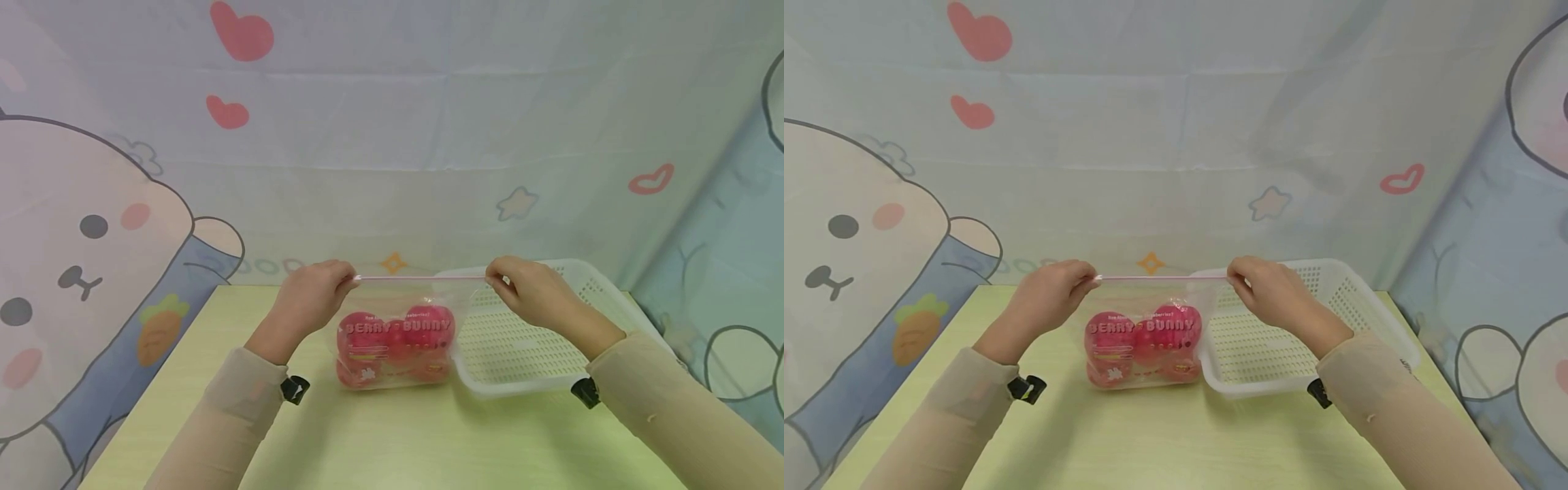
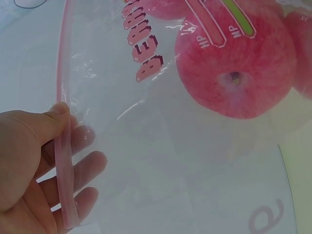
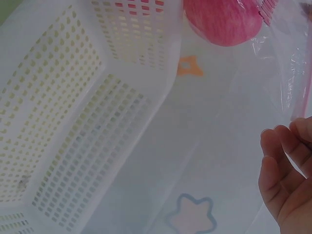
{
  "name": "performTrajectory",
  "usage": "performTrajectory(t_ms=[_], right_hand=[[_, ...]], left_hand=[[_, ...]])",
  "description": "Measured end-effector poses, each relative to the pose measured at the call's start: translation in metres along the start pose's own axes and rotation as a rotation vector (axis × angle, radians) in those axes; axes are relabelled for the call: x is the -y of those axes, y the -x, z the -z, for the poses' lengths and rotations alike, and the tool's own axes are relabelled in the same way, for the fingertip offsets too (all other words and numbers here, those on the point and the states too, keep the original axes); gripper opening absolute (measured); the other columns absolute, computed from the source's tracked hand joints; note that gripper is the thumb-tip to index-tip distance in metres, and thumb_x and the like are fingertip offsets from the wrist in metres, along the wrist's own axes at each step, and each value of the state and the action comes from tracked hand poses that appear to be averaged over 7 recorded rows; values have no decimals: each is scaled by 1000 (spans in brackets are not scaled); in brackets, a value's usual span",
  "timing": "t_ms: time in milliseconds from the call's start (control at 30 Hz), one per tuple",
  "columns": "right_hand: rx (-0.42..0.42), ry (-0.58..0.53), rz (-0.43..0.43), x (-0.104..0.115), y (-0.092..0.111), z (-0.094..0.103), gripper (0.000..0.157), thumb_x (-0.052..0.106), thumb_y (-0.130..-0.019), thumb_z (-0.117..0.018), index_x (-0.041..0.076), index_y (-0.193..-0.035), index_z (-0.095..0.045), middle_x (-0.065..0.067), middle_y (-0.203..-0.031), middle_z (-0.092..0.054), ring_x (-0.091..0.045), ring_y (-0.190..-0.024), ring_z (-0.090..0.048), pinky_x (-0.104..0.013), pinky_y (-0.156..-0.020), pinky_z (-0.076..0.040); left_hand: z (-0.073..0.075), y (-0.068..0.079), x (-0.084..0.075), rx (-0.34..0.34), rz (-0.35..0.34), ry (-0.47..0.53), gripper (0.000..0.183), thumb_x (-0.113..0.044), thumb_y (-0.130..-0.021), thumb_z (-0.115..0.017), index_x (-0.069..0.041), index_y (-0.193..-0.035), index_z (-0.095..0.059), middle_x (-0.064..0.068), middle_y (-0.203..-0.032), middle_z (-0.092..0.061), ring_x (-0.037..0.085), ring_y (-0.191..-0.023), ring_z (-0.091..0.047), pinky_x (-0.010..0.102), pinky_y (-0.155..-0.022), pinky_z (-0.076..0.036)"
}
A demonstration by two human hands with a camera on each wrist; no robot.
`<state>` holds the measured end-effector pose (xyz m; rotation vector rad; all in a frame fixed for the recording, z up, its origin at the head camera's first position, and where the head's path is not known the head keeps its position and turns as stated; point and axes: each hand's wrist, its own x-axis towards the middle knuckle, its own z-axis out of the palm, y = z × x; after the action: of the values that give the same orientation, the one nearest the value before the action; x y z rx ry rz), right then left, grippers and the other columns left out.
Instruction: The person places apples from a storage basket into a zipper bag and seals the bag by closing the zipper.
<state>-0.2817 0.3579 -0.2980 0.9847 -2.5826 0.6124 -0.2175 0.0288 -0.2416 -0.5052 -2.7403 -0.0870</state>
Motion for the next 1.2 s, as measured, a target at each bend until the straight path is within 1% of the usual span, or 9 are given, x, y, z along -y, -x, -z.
performTrajectory(t_ms=[367, 767, 1000, 1200], right_hand=[[-15, 9, 20, 0, 0, 0, 9, 14, -92, -58, 9, -97, -64, -3, -89, -66, -12, -66, -54, -33, -62, -47], [-17, 12, 23, 0, 0, -1, 8, 13, -92, -58, 9, -97, -64, -2, -88, -65, -12, -66, -53, -33, -62, -47], [-19, 11, 21, 0, 0, 0, 8, 14, -92, -58, 10, -96, -64, -1, -87, -65, -11, -65, -52, -32, -61, -46], [-15, 10, 19, 0, 0, 0, 9, 13, -92, -57, 9, -97, -64, -2, -87, -65, -12, -66, -53, -33, -62, -47]], left_hand=[[0, 1, 2, 2, 2, -1, 14, -22, -89, -64, -10, -96, -67, 5, -88, -68, 22, -75, -64, 39, -68, -52], [1, 2, 5, 9, 4, -11, 16, -21, -90, -63, -8, -98, -67, 6, -90, -69, 22, -76, -65, 39, -69, -53], [2, 3, 6, 20, 20, -1, 16, -21, -90, -64, -8, -99, -67, 7, -92, -69, 23, -78, -65, 40, -71, -53], [3, 4, 7, 16, 18, -7, 15, -20, -89, -64, -8, -98, -67, 7, -92, -69, 23, -77, -65, 40, -69, -53]])
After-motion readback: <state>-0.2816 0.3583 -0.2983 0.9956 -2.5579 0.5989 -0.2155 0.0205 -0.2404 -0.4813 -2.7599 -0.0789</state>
